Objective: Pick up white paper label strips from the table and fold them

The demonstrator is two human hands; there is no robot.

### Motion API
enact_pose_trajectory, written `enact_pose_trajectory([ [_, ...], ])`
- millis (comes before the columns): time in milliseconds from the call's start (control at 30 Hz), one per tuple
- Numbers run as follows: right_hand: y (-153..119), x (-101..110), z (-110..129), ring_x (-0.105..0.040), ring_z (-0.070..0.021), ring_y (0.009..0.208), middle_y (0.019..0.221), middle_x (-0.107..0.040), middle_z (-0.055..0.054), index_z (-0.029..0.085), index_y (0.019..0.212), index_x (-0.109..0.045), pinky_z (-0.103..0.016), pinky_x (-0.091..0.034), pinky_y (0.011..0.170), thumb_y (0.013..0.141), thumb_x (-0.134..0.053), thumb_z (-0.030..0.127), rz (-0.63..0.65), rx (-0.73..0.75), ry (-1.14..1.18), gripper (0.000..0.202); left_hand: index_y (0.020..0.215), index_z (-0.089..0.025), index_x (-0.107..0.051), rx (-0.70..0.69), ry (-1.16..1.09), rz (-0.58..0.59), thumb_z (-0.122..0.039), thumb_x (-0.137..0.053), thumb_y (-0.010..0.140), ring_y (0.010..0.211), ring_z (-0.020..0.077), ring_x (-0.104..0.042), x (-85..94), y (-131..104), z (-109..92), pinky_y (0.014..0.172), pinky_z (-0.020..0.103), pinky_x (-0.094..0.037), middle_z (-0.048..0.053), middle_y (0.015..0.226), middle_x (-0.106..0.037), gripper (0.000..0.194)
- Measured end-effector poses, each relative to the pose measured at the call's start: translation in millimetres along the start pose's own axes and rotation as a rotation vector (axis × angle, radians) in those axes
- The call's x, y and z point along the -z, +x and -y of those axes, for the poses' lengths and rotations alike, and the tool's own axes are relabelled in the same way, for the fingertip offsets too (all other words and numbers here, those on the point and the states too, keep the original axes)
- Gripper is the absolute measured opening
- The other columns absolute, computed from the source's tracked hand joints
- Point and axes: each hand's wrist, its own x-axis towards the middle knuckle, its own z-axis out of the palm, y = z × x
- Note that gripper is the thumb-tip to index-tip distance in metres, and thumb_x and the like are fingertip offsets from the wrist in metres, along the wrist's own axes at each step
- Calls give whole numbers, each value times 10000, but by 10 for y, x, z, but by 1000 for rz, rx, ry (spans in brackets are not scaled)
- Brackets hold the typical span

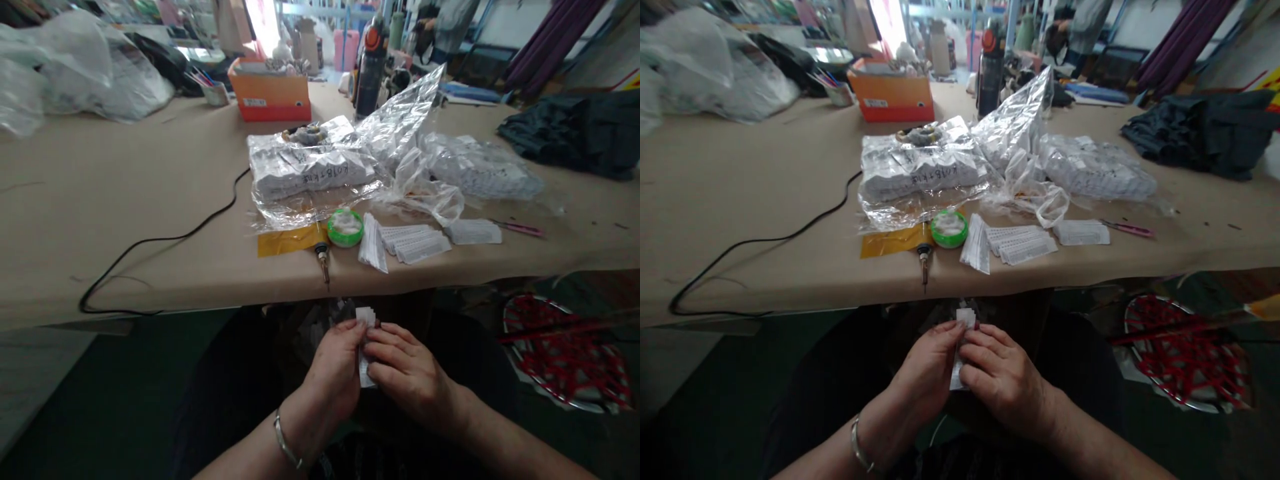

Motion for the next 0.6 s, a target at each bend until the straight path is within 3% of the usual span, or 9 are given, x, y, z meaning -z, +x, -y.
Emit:
enact_pose_trajectory([
  [200, 72, 11, 35, -600, -205, 1082, 969, -706, -89, 170, 840, -620, -408, -442, 993, 874, -463, 123, 0, -34, -2, 167, 701, -103, -630, -22, -6, -25, -154, -713, 667, 567, 108, -576, 26, -3, -8, 552, 205, -433, 38, 644, -647, 104],
  [333, 86, 14, 37, -583, -211, 1110, 983, -702, -97, 163, 857, -616, -405, -438, 1002, 852, -484, 109, 27, -41, 9, 143, 721, -91, -643, -4, -2, 50, -209, -734, 678, 582, 104, -583, 33, -22, -13, 550, 194, -434, 46, 673, -652, 155],
  [467, 57, 60, 50, -572, -220, 1116, 1035, -684, -98, 162, 1029, -594, -419, -419, 1019, 847, -536, 151, 45, -62, 114, 191, 758, -77, -639, 25, 56, 110, -152, -674, 728, 566, 96, -588, 47, -29, -33, 547, 183, -444, 59, 674, -653, 87],
  [533, 31, 103, 32, -562, -246, 1115, 1082, -652, -118, 160, 1135, -554, -435, -430, 998, 845, -579, 268, 17, -160, 247, 310, 792, -83, -625, 47, 102, 116, -176, -629, 779, 554, 108, -596, 51, -44, -57, 539, 198, -462, 60, 660, -648, 94],
  [600, 5, 141, -26, -560, -251, 1099, 1106, -617, -120, 184, 1163, -534, -417, -459, 954, 838, -593, 344, -71, -387, 404, 367, 858, -91, -615, 99, 174, 130, -226, -587, 822, 523, 118, -596, 52, -76, -85, 508, 215, -472, 64, 666, -649, 143],
])
